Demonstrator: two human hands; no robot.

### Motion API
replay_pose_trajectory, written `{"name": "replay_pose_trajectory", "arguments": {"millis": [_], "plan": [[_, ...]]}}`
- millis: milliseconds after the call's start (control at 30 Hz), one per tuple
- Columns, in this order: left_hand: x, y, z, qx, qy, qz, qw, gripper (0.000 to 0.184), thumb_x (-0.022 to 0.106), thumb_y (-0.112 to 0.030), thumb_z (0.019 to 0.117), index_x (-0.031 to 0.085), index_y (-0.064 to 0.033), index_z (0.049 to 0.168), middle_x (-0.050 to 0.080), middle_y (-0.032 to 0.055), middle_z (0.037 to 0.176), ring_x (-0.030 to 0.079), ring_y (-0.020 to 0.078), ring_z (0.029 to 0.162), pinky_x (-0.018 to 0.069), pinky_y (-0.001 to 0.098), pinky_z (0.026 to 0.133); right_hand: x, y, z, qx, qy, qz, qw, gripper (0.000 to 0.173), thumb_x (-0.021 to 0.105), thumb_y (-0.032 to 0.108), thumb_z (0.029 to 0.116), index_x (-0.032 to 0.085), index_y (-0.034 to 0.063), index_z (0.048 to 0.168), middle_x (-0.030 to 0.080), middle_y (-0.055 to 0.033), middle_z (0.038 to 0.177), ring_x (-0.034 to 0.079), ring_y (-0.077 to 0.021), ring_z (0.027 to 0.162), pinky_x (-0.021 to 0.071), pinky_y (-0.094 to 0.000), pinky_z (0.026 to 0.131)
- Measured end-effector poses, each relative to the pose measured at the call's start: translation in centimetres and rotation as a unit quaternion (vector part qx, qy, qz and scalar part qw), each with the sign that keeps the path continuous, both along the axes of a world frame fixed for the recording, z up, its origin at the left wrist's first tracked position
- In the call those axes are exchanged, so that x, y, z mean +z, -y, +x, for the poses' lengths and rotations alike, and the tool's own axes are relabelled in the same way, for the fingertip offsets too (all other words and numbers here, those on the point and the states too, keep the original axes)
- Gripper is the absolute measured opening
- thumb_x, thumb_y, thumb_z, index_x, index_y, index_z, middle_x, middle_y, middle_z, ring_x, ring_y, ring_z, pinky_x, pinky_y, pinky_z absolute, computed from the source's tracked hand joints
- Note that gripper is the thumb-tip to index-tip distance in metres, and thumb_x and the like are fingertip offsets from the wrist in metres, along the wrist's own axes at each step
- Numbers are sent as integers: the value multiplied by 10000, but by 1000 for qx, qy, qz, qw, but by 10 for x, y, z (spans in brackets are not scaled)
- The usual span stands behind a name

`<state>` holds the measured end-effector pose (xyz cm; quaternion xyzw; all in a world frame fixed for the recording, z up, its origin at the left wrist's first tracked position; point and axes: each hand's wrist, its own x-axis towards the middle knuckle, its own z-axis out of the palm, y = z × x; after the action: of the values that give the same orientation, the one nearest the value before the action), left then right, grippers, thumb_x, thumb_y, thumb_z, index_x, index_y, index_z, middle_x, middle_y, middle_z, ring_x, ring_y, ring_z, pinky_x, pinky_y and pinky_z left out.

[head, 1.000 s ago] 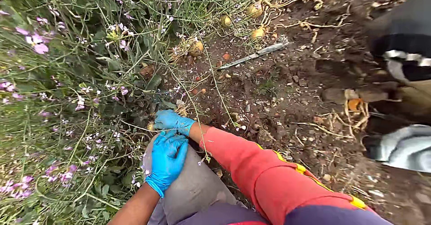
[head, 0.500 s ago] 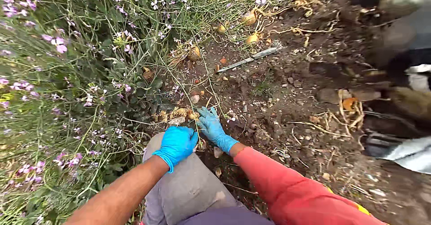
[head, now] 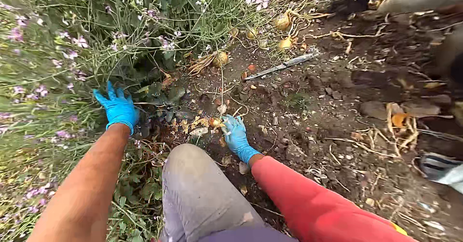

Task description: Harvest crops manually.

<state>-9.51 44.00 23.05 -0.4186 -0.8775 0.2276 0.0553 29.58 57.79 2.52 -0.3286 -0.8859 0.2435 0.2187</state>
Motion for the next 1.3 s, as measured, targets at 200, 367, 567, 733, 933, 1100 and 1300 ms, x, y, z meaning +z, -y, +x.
{"name": "replay_pose_trajectory", "arguments": {"millis": [200,367,567,733,933,1100,1300], "plan": [[-37,104,-65,137,66,4,988,636,474,-687,977,460,-402,1544,268,32,1705,74,550,1542,56,925,1028,-7,0,4,12,41,2,999,379,426,248,1072,674,22,1248,559,-131,1505,413,-331,1490,232,-606,1255],[-72,133,-87,201,144,-12,969,597,494,-607,1019,383,-428,1578,192,102,1721,59,592,1524,108,948,974,-4,1,4,11,56,-9,998,389,420,225,1058,666,4,1265,542,-147,1520,411,-352,1489,239,-627,1242],[-125,165,-105,230,301,-93,921,533,438,-450,1094,354,-344,1610,129,156,1725,61,596,1519,121,890,1054,1,0,4,8,55,0,998,390,407,238,1065,674,11,1236,553,-141,1509,409,-346,1491,238,-620,1242],[-128,156,-99,226,348,-167,895,522,436,-306,1107,366,-170,1606,222,246,1678,168,526,1532,133,788,1151,-6,-2,1,-8,48,11,999,386,422,258,1061,700,40,1217,583,-119,1483,439,-337,1471,254,-617,1233],[-63,139,-88,179,358,-114,909,532,459,-269,1105,361,-124,1608,320,212,1653,289,475,1511,173,734,1181,4,0,2,-4,49,-8,999,350,457,232,1063,695,37,1231,578,-138,1482,429,-348,1476,247,-621,1237],[9,125,-59,160,374,11,914,508,422,-465,1096,542,-193,1507,446,92,1609,391,394,1484,290,686,1169,4,1,2,-9,56,-7,998,354,463,207,1056,679,26,1270,563,-150,1500,420,-359,1481,254,-623,1234],[105,111,48,15,377,28,926,563,397,-635,1027,484,-405,1533,401,-101,1636,390,206,1505,359,613,1178,21,9,7,-11,68,-21,997,339,509,225,1065,672,48,1304,528,-141,1538,389,-341,1504,222,-611,1259]]}}
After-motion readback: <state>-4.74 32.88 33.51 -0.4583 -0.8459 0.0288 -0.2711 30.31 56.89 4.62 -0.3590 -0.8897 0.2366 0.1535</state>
